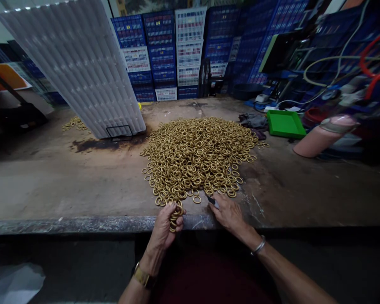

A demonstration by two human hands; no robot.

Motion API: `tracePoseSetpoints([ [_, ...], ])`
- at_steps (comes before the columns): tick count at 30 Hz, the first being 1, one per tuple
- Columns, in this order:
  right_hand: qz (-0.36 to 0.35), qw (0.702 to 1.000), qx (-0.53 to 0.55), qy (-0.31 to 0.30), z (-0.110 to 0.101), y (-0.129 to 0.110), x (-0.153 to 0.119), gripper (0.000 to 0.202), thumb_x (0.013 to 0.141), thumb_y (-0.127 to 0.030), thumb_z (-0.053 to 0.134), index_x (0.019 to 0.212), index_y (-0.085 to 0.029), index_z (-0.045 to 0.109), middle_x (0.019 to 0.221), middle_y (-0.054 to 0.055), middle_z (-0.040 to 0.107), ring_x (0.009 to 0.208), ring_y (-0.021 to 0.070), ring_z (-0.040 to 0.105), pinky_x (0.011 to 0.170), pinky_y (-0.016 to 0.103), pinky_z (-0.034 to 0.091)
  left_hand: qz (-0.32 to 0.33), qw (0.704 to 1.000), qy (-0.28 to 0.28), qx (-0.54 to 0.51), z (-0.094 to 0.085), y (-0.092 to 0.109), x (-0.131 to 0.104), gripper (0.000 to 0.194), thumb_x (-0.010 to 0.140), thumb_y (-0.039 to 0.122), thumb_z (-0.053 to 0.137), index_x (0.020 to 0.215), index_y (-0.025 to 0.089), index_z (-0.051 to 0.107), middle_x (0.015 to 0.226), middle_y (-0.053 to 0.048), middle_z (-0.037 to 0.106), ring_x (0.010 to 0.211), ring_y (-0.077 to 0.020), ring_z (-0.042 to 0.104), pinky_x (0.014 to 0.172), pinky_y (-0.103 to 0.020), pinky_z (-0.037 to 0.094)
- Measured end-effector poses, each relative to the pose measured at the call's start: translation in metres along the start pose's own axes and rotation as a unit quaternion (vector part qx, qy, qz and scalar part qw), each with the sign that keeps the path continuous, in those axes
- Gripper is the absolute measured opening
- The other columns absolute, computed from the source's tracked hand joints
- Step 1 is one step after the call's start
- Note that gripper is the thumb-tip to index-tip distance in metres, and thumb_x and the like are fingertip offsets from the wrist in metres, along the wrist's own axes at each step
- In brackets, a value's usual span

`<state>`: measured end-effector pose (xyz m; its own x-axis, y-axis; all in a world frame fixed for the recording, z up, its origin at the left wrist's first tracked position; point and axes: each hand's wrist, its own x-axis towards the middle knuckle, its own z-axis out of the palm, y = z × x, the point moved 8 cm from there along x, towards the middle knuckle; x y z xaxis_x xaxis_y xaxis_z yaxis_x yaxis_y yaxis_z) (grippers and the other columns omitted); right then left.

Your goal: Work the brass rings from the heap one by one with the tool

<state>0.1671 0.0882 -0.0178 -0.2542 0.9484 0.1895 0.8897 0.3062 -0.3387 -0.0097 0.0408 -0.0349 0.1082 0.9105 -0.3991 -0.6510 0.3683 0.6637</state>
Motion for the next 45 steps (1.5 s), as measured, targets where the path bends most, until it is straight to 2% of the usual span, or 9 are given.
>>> tracePoseSetpoints([
  [3,-0.018,0.999,0.051,-0.006,0.001,-0.012,0.0,0.011,0.078,-0.021,0.047,0.081,-0.018,0.057,0.081,0.007,0.061,0.074,0.0182,0.055,0.064,0.026,0.037,-0.018,1.0,-0.006,-0.001,0.003,-0.004,-0.001,0.027,0.068,0.035,0.065,0.074,0.016,0.047,0.063,0.001,0.056,0.041,-0.0038,0.043,0.034,-0.013,0.025],
  [6,0.0,0.984,0.176,-0.019,0.003,-0.026,0.003,0.015,0.079,-0.025,0.044,0.073,-0.019,0.057,0.068,0.003,0.059,0.063,0.0149,0.052,0.059,0.025,0.037,-0.038,0.999,-0.011,-0.005,0.004,-0.007,-0.002,0.027,0.068,0.034,0.066,0.077,0.016,0.048,0.064,0.0,0.057,0.046,-0.0061,0.049,0.035,-0.013,0.027],
  [11,0.097,0.893,0.434,-0.065,0.017,-0.043,0.013,0.015,0.075,-0.032,0.047,0.073,-0.019,0.055,0.05,-0.004,0.048,0.043,0.0091,0.042,0.043,0.021,0.033,-0.026,1.0,-0.01,0.004,0.005,-0.007,-0.003,0.029,0.066,0.035,0.069,0.073,0.015,0.049,0.065,0.0,0.058,0.053,-0.0093,0.055,0.034,-0.013,0.028],
  [15,0.117,0.839,0.523,-0.092,0.021,-0.054,0.014,0.016,0.071,-0.033,0.051,0.076,-0.019,0.055,0.045,-0.008,0.042,0.036,0.0067,0.037,0.038,0.019,0.03,-0.034,0.999,0.018,-0.002,0.001,-0.01,-0.003,0.029,0.061,0.03,0.072,0.069,0.016,0.048,0.062,0.002,0.057,0.054,-0.0111,0.058,0.034,-0.014,0.029],
  [20,0.097,0.831,0.54,-0.097,0.019,-0.063,0.01,0.016,0.072,-0.033,0.051,0.076,-0.018,0.055,0.048,-0.007,0.045,0.037,0.006,0.039,0.038,0.018,0.032,-0.031,0.999,0.022,0.021,0.004,-0.013,-0.002,0.025,0.061,0.029,0.069,0.071,0.015,0.05,0.063,0.001,0.058,0.054,-0.011,0.058,0.035,-0.014,0.031],
  [27,0.102,0.82,0.558,-0.076,0.021,-0.064,0.01,0.017,0.073,-0.033,0.052,0.078,-0.018,0.056,0.052,-0.006,0.047,0.04,0.0061,0.04,0.04,0.018,0.034,0.008,0.996,-0.004,0.087,0.016,-0.01,-0.004,0.031,0.068,0.036,0.064,0.091,0.015,0.057,0.064,0.0,0.058,0.052,-0.0088,0.052,0.036,-0.014,0.032],
  [33,0.105,0.823,0.553,-0.083,0.027,-0.065,0.012,0.017,0.073,-0.033,0.053,0.078,-0.017,0.057,0.051,-0.006,0.045,0.043,0.0068,0.041,0.041,0.018,0.034,0.075,0.981,0.012,0.176,0.017,-0.005,-0.004,0.029,0.072,0.043,0.06,0.067,0.015,0.052,0.057,0.002,0.054,0.045,-0.0058,0.045,0.036,-0.014,0.031],
  [39,0.135,0.788,0.593,-0.095,0.038,-0.062,0.01,0.027,0.076,-0.043,0.051,0.076,-0.017,0.054,0.046,-0.006,0.043,0.039,0.0066,0.039,0.038,0.018,0.031,0.109,0.96,0.033,0.255,0.017,0.004,-0.006,0.029,0.074,0.044,0.056,0.068,0.016,0.052,0.057,0.003,0.053,0.043,-0.0054,0.042,0.038,-0.016,0.032],
  [45,0.18,0.795,0.568,-0.113,0.047,-0.051,0.006,0.034,0.074,-0.051,0.052,0.071,-0.017,0.05,0.048,-0.007,0.041,0.036,0.0045,0.034,0.033,0.016,0.026,0.147,0.939,0.061,0.306,0.019,0.012,-0.009,0.025,0.075,0.039,0.056,0.067,0.016,0.054,0.053,0.005,0.051,0.042,-0.0051,0.039,0.041,-0.017,0.032],
])
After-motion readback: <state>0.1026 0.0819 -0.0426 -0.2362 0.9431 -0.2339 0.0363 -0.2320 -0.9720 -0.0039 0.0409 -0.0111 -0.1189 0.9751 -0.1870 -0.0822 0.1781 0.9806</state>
